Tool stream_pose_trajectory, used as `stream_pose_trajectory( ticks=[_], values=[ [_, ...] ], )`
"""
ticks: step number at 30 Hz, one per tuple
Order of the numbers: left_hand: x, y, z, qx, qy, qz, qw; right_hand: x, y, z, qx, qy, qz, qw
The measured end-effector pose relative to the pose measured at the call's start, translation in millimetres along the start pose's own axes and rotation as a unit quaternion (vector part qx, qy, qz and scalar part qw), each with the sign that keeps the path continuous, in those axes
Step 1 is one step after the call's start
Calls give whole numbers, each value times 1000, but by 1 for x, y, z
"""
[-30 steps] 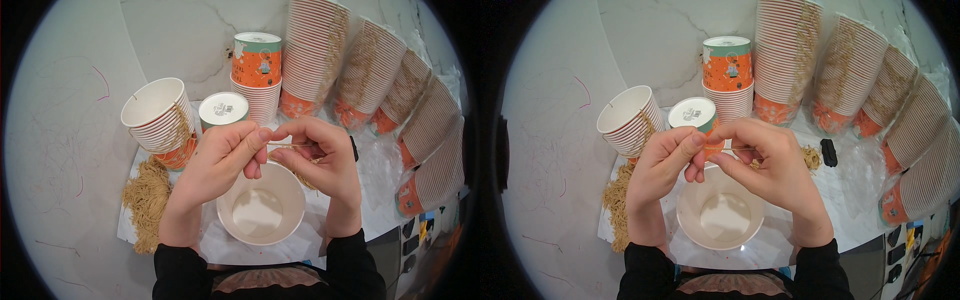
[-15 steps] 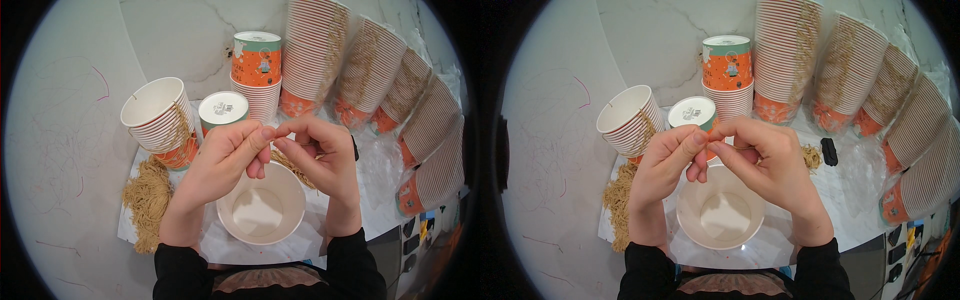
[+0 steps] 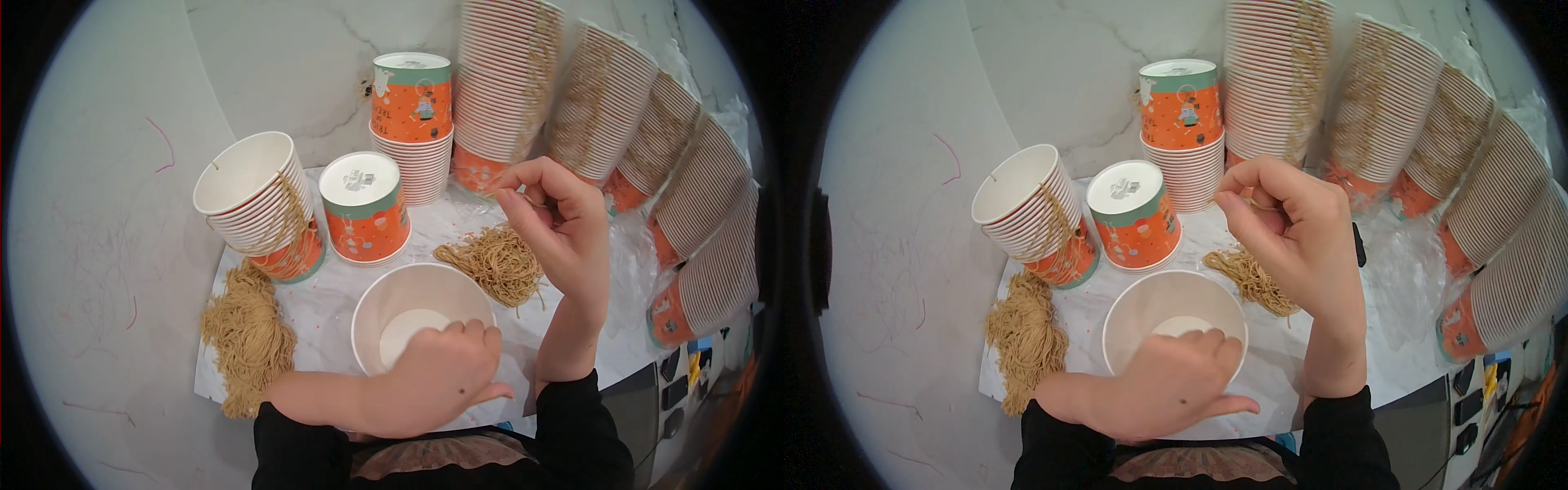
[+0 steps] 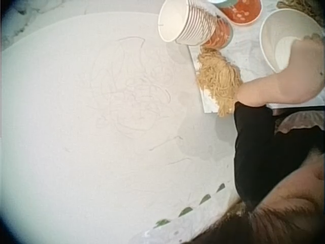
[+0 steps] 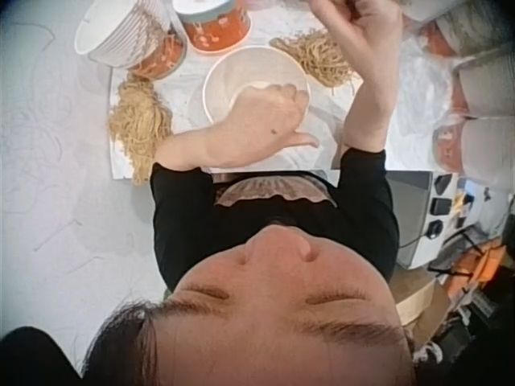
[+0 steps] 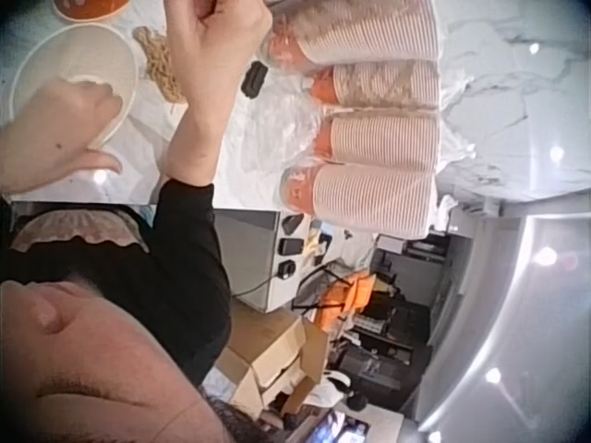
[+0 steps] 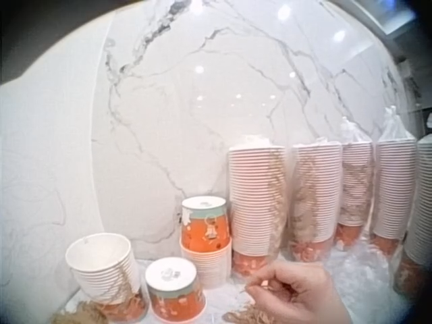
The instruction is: Threading elastic strings through pre-punched holes in paper cups for product assembly.
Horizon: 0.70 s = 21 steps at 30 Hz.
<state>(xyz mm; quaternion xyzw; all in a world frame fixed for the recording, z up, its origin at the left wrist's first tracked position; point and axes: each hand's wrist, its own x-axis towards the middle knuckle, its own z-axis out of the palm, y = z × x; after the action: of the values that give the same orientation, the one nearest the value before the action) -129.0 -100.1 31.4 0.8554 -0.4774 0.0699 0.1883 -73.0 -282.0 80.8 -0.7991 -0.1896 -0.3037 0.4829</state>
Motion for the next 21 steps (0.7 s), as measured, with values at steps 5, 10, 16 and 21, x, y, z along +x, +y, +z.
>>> stream_pose_trajectory(
  ticks=[5, 10, 16, 21],
  values=[
    [3, 4, 31, 75, -74, -11, 994, 0, 4, 0, -4, -5, -10, 1000],
    [2, -24, 9, 55, -27, -18, 998, 0, 7, 0, 53, 15, -8, 998],
    [9, -61, -48, -125, 125, -141, 974, 2, 6, -17, -26, 2, -40, 999],
    [1, -73, -62, -399, 173, -173, 884, 2, 5, 6, 50, 1, -65, 997]
  ],
)
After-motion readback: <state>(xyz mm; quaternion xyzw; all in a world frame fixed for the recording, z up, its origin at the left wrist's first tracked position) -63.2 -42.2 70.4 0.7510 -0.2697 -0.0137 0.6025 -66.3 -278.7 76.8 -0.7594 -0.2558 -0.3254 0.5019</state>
